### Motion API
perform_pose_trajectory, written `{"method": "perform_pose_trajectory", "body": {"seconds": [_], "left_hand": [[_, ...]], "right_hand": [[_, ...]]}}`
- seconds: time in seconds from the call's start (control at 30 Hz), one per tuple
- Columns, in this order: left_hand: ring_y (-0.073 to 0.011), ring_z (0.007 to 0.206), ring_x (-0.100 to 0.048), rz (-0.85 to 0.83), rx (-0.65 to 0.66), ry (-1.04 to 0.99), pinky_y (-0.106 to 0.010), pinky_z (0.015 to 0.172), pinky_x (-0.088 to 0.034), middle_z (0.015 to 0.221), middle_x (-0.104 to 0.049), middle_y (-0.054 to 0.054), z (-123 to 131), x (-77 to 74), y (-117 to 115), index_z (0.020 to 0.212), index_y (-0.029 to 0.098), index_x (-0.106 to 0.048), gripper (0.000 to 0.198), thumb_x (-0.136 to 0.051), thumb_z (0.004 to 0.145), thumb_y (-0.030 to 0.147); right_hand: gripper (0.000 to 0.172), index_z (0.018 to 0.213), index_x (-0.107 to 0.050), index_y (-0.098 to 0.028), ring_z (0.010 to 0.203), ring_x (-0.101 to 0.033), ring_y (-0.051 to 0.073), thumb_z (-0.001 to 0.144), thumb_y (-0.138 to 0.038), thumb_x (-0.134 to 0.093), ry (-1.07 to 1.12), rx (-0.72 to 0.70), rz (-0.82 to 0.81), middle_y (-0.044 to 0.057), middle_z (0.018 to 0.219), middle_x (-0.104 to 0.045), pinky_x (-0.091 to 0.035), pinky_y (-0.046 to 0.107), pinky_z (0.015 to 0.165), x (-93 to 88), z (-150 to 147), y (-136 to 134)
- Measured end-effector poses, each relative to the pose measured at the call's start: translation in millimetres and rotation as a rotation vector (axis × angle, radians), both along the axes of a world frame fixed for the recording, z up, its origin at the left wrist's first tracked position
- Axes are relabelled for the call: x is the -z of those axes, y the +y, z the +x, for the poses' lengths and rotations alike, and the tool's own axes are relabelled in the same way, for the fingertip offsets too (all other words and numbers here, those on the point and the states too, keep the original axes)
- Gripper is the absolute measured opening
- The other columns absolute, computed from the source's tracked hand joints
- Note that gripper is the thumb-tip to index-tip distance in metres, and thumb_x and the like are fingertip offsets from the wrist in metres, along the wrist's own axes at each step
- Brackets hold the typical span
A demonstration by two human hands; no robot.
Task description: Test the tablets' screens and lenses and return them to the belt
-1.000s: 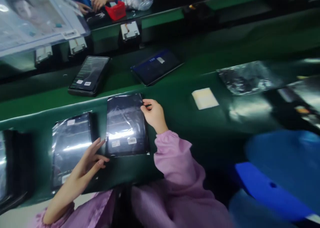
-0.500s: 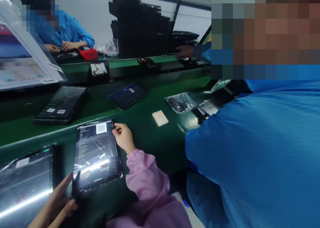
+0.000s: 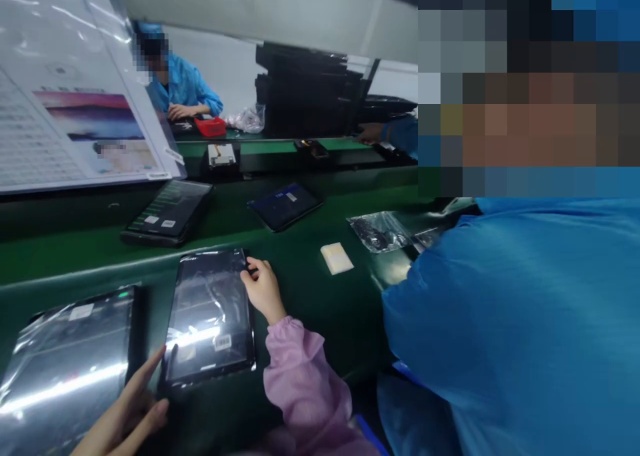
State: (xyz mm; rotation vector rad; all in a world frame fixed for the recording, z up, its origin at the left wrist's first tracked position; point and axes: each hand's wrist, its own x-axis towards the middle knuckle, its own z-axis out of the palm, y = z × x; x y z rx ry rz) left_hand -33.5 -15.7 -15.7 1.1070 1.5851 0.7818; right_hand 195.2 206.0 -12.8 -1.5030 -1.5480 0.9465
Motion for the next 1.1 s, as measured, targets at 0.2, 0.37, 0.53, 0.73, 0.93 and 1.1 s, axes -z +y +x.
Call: {"method": "perform_pose_trajectory", "body": {"seconds": [0.2, 0.37, 0.53, 0.73, 0.93, 1.1], "left_hand": [[-0.0179, 0.074, -0.063, -0.097, 0.132, -0.006, -0.029, 0.073, -0.052, 0.084, -0.061, 0.003, -10, -30.7, 6, 0.167, 0.033, -0.017, 0.081, -0.051, 0.099, 0.062], [-0.0163, 0.074, -0.063, -0.077, 0.154, -0.028, -0.029, 0.074, -0.051, 0.084, -0.062, 0.003, -12, -36.5, 8, 0.167, 0.034, -0.012, 0.079, -0.051, 0.101, 0.055], [-0.0150, 0.073, -0.062, -0.050, 0.168, -0.026, -0.028, 0.074, -0.050, 0.084, -0.062, 0.003, -14, -39.2, 9, 0.168, 0.032, -0.013, 0.079, -0.052, 0.102, 0.052], [-0.0142, 0.063, -0.058, -0.031, 0.197, -0.019, -0.026, 0.062, -0.045, 0.073, -0.062, 0.005, -17, -42.1, 15, 0.168, 0.023, -0.014, 0.083, -0.055, 0.100, 0.047], [-0.0144, 0.057, -0.058, 0.056, 0.212, -0.008, -0.025, 0.056, -0.041, 0.066, -0.064, 0.005, -25, -45.7, 24, 0.168, 0.019, -0.016, 0.090, -0.063, 0.095, 0.042], [-0.0147, 0.058, -0.060, 0.135, 0.127, -0.039, -0.026, 0.057, -0.047, 0.080, -0.073, -0.002, -27, -34.7, 25, 0.166, 0.023, -0.026, 0.086, -0.066, 0.093, 0.044]], "right_hand": [[0.046, 0.132, -0.063, -0.020, 0.090, -0.064, 0.020, 0.087, -0.032, -0.067, -0.006, -0.033, -0.026, 0.011, 0.119, -0.061, -0.059, 0.041, 0.087, -1.4, -3, -11], [0.081, 0.150, -0.047, -0.021, 0.117, -0.059, 0.030, 0.078, -0.045, -0.074, -0.080, -0.068, -0.016, 0.015, 0.136, -0.052, -0.051, 0.052, 0.105, -12.4, -13, -32], [0.096, 0.154, -0.040, -0.016, 0.138, -0.043, 0.038, 0.072, -0.045, -0.079, -0.169, -0.052, 0.023, 0.020, 0.141, -0.047, -0.033, 0.061, 0.121, -21.2, -29, -39], [0.082, 0.150, -0.046, -0.014, 0.123, -0.055, 0.035, 0.080, -0.050, -0.070, -0.165, -0.019, 0.022, 0.020, 0.131, -0.056, -0.046, 0.059, 0.109, -28.4, -30, -33], [0.082, 0.153, -0.044, -0.017, 0.113, -0.064, 0.030, 0.084, -0.056, -0.067, -0.039, 0.005, -0.009, 0.018, 0.135, -0.061, -0.055, 0.049, 0.098, -47.7, -29, -25], [0.056, 0.131, -0.067, -0.022, 0.109, -0.072, 0.026, 0.103, -0.062, -0.040, 0.121, -0.043, -0.096, 0.012, 0.119, -0.074, -0.062, 0.043, 0.091, -45.4, -38, -33]]}}
